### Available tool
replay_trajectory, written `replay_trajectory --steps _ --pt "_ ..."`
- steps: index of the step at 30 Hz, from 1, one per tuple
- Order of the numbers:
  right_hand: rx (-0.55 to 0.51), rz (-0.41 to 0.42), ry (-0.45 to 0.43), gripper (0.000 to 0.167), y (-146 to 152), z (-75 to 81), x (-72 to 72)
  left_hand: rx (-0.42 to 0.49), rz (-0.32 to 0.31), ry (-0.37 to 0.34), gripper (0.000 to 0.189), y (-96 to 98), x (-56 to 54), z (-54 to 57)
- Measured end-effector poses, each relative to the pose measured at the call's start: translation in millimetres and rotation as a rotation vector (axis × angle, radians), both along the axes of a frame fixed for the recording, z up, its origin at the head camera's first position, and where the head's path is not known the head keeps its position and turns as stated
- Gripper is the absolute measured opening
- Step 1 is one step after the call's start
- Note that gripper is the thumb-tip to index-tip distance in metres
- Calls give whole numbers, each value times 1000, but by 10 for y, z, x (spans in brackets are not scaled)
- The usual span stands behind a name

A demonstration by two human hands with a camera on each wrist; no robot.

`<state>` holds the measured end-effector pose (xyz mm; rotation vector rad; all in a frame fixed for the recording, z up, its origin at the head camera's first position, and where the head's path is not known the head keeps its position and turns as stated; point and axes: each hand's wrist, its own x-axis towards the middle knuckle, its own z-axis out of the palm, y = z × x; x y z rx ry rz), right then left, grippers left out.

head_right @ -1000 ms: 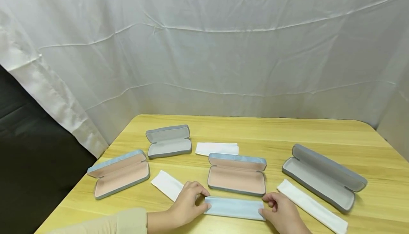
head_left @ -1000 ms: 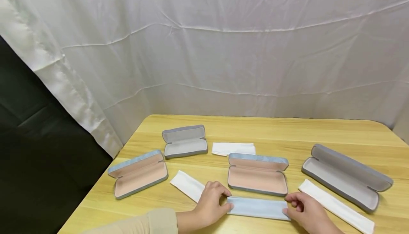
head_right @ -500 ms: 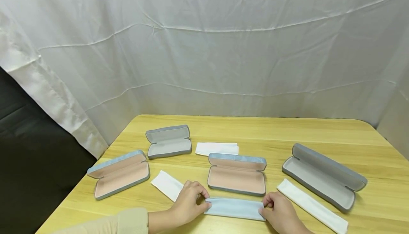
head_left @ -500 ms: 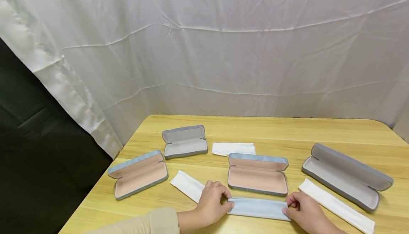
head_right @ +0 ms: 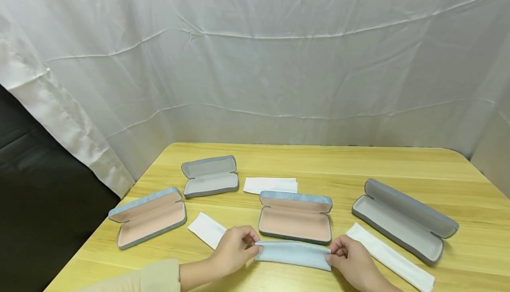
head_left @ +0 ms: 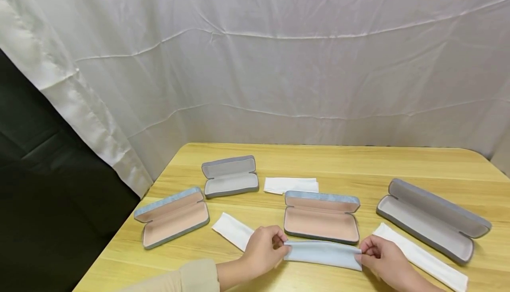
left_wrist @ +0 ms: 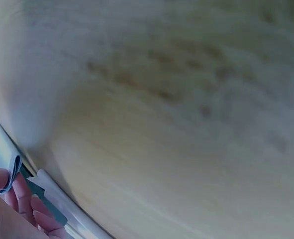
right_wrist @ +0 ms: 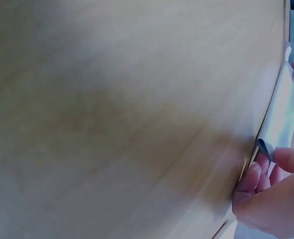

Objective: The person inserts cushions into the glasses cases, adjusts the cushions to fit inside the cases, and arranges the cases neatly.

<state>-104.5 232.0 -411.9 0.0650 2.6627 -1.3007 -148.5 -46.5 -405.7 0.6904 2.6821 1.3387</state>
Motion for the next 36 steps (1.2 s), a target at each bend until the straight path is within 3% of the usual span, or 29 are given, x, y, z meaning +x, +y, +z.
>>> replay_trajectory --steps 7,15,24,36 --pt "-98 -9 -8 15 56 21 -12 100 24 -84 5 34 -32 25" --pt "-211 -21 -25 17 66 109 -74 205 24 -130 8 67 -193 49" --pt "-207 -57 61 14 12 130 -183 230 37 -118 8 92 -341 28" --pt "-258 -168 35 16 -23 103 -314 181 102 -37 8 169 -517 -20"
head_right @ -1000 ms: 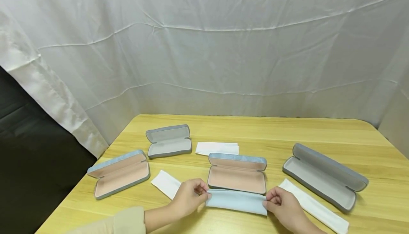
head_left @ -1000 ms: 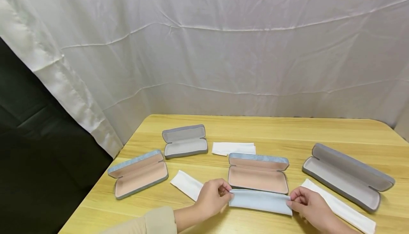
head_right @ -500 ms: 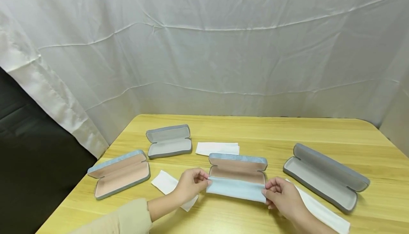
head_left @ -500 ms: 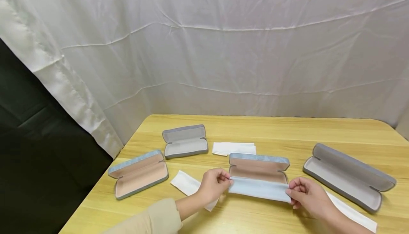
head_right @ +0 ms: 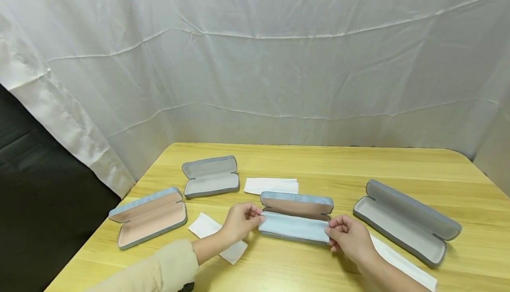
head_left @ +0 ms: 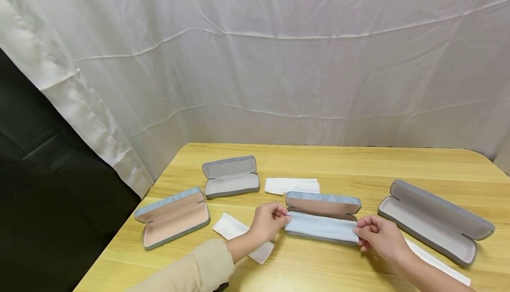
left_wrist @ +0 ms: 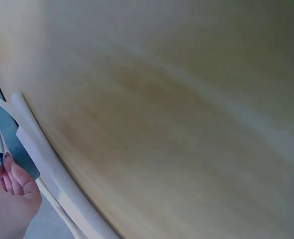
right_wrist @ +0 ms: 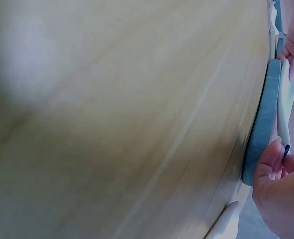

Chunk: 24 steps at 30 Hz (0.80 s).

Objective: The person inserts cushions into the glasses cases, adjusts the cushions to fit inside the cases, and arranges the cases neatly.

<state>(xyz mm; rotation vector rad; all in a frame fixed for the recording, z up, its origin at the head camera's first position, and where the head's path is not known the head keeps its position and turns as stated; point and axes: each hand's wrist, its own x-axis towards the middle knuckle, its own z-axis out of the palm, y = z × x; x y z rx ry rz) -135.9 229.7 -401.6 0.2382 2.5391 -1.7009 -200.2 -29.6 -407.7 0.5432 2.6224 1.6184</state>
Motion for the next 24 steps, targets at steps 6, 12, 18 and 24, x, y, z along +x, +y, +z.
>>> replay_trajectory --steps 6,12,18,24 --pt "33 -22 17 16 11 4 -74 -8 33 5 7 49 -50 -17" --pt "33 -8 14 14 22 0 -121 -22 84 14 8 83 -36 0" --pt "80 7 19 15 11 11 -132 -58 120 16 10 121 -12 46" --pt "114 14 27 13 -13 24 -142 -95 115 1 12 156 -21 69"
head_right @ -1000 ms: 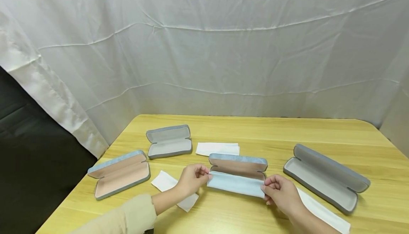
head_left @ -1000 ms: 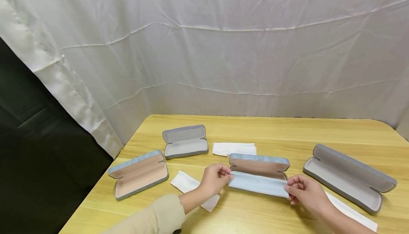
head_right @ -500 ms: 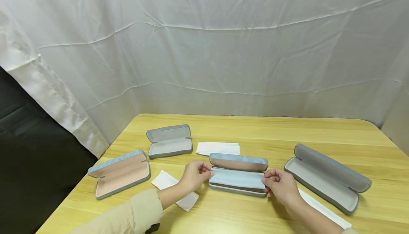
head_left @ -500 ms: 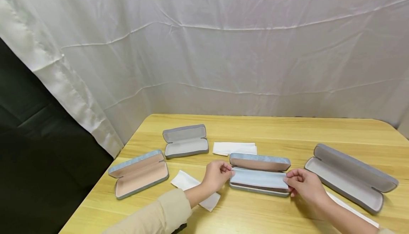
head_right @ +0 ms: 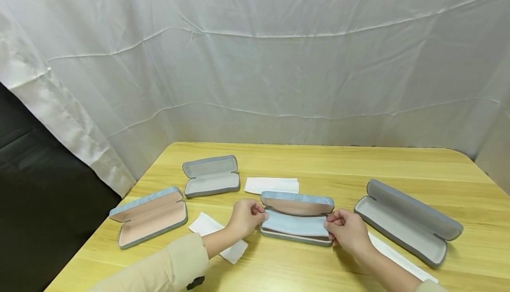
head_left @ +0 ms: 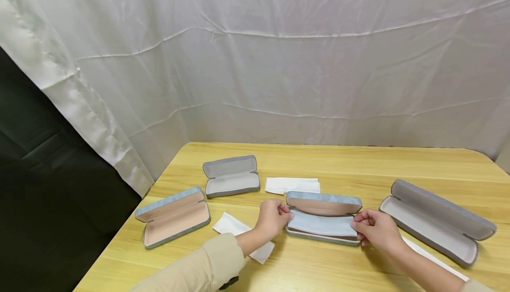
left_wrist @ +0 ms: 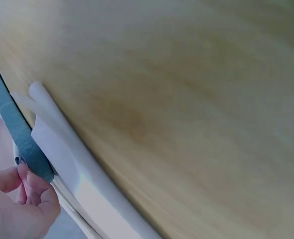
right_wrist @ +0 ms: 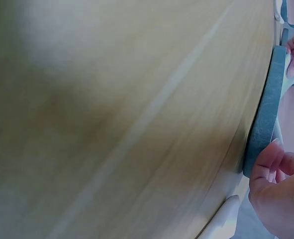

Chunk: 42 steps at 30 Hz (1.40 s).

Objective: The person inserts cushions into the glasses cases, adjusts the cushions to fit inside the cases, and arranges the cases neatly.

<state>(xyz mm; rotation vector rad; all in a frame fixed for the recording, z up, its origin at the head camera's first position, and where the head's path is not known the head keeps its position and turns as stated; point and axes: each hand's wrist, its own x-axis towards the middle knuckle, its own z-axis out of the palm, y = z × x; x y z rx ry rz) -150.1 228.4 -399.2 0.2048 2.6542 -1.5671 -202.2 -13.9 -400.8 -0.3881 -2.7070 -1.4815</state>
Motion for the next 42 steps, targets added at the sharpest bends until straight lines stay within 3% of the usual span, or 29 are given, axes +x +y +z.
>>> replay_trajectory --steps 17,23,27,34,38,42 --pt "60 -53 -18 11 -34 -5 17 -98 33 17 18 -6 2 5" --pt "169 -37 40 12 9 30 50 -63 -16 38 16 -98 4 -11" --pt "280 -45 201 18 41 54 127 -31 -62 120 11 -193 13 -29" --pt "402 -74 683 41 7 66 219 -82 -100 233 22 -317 88 45" --pt "462 58 941 58 -19 63 175 -175 -144 318 44 -313 118 130" --pt "591 197 1068 86 -51 29 114 -352 -228 418 72 -277 101 177"
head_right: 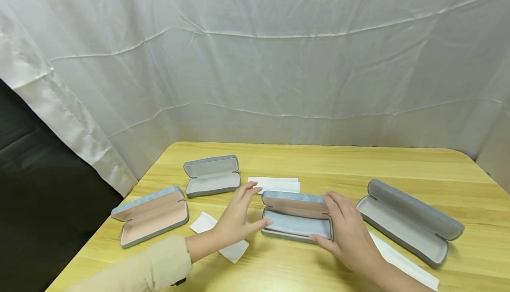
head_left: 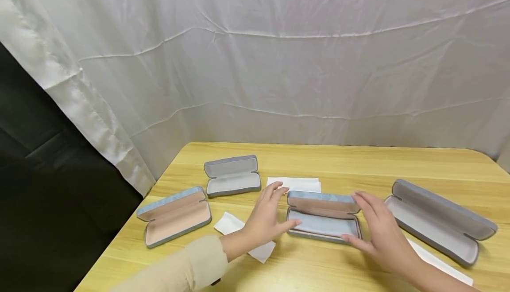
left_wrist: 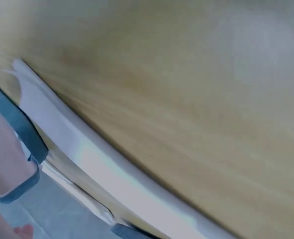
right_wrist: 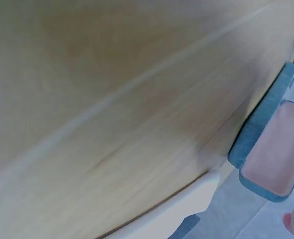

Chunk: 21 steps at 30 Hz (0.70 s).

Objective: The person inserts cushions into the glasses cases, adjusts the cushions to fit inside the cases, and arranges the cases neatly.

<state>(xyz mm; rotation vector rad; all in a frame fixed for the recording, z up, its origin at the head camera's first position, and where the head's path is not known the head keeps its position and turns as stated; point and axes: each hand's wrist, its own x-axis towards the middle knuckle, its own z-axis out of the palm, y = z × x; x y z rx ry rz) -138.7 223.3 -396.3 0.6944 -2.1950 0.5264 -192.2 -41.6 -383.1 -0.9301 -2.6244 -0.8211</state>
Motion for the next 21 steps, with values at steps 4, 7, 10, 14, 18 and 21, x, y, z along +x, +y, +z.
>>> replay_trajectory --steps 4,7,10,14,18,21 --pt "121 25 12 95 -4 -52 -47 -199 -83 99 99 16 -46 -25" --pt "174 52 4 103 9 -75 -92 -305 -122 163 110 10 -91 -73" --pt "217 56 -8 112 24 -88 -132 -380 -131 203 115 3 -138 -123" --pt "263 43 -10 118 38 -116 -167 -438 -131 238 120 1 -184 -168" --pt "267 51 -10 120 54 -144 -192 -457 -145 276 122 15 -222 -188" --pt "262 56 -11 120 66 -161 -204 -478 -164 307 121 32 -237 -193"
